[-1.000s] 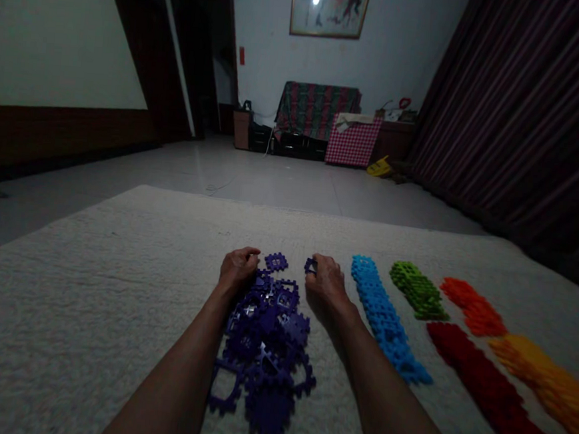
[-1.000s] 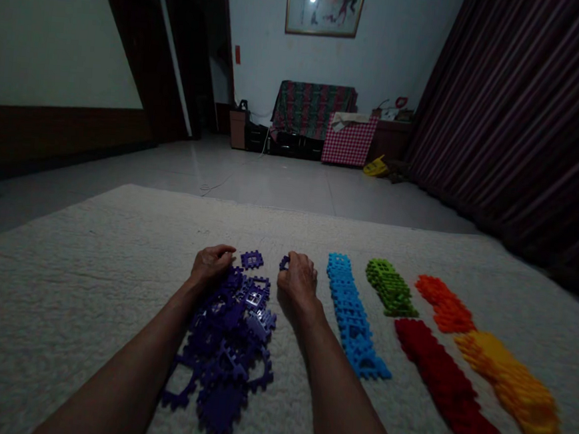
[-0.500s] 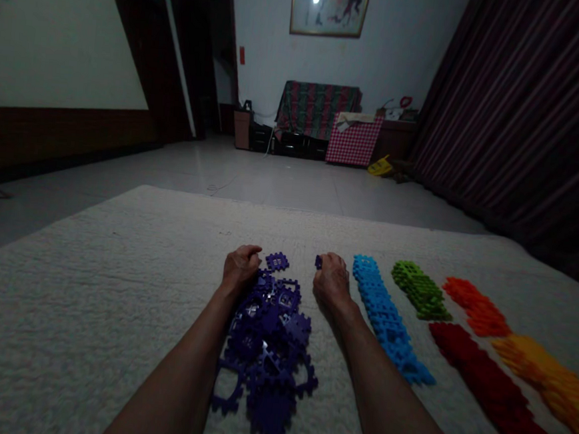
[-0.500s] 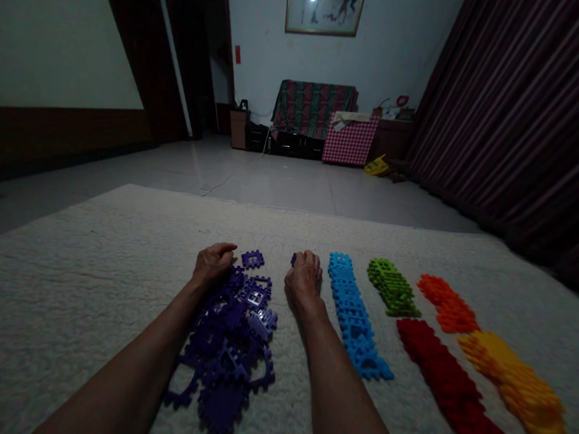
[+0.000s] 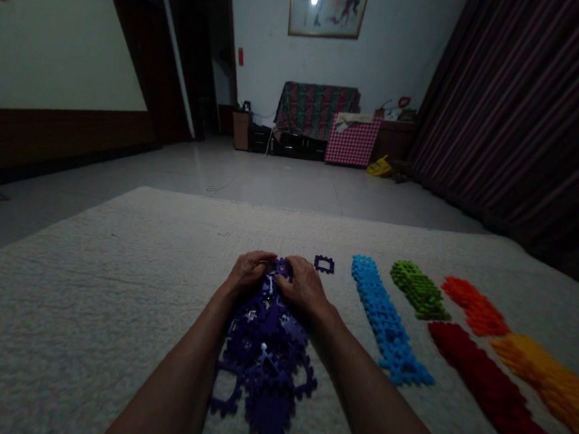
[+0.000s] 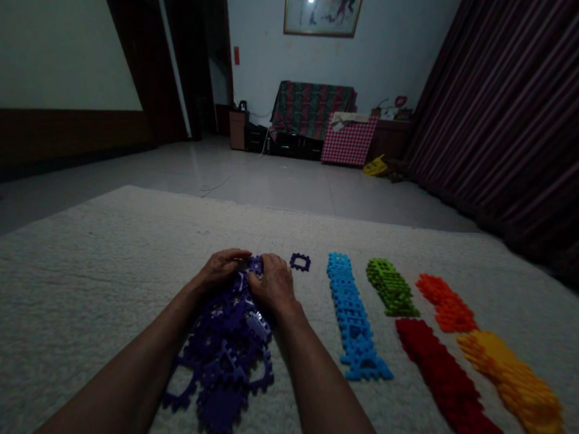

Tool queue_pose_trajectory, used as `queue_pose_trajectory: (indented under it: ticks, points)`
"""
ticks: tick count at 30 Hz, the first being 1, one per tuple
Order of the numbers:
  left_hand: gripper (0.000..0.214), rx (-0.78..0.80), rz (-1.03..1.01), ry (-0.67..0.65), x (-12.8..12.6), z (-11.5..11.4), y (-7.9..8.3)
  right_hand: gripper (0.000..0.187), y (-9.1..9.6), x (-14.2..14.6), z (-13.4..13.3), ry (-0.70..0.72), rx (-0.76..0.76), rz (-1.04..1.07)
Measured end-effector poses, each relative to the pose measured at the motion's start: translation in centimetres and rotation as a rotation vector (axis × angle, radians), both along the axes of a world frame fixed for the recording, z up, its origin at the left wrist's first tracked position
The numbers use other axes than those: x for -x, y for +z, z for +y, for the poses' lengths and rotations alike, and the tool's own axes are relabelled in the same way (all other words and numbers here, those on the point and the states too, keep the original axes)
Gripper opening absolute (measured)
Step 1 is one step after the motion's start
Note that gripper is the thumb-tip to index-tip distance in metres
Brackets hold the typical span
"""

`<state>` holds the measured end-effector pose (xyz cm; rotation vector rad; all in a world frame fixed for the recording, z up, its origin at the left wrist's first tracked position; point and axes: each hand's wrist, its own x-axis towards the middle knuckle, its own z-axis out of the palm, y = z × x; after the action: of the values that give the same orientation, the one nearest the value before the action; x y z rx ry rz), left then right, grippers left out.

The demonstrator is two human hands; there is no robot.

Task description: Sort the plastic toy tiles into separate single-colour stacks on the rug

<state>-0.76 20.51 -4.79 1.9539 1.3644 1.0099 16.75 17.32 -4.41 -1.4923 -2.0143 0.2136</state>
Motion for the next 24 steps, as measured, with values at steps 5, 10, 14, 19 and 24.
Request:
queue_pose_trajectory:
  ticks: [5, 10, 14, 19, 24]
  points:
    - [0.040, 0.050, -0.081, -0.031, 0.0, 0.0, 0.0, 0.021, 0.2, 0.9, -0.2, -0.133, 0.046, -0.027]
    - [0.038, 0.085, -0.161, -0.017, -0.1, 0.1, -0.6, 0.033, 0.3, 0.6, 0.3, -0.186, 0.059, 0.065]
    - [0.035, 0.078, -0.218, 0.017, 0.0, 0.6, -1.5, 0.042, 1.1, -1.2, 0.8, -0.349, -0.071, 0.134]
    - [0.033, 0.074, -0.186, 0.026, 0.0, 0.8, -1.7, 0.045, 1.9, -3.5, 1.0, -0.589, -0.016, 0.089]
    - [0.034, 0.082, -0.162, 0.053, -0.1, 0.7, -1.7, 0.046, 0.8, -3.6, 1.2, -0.629, 0.044, 0.038]
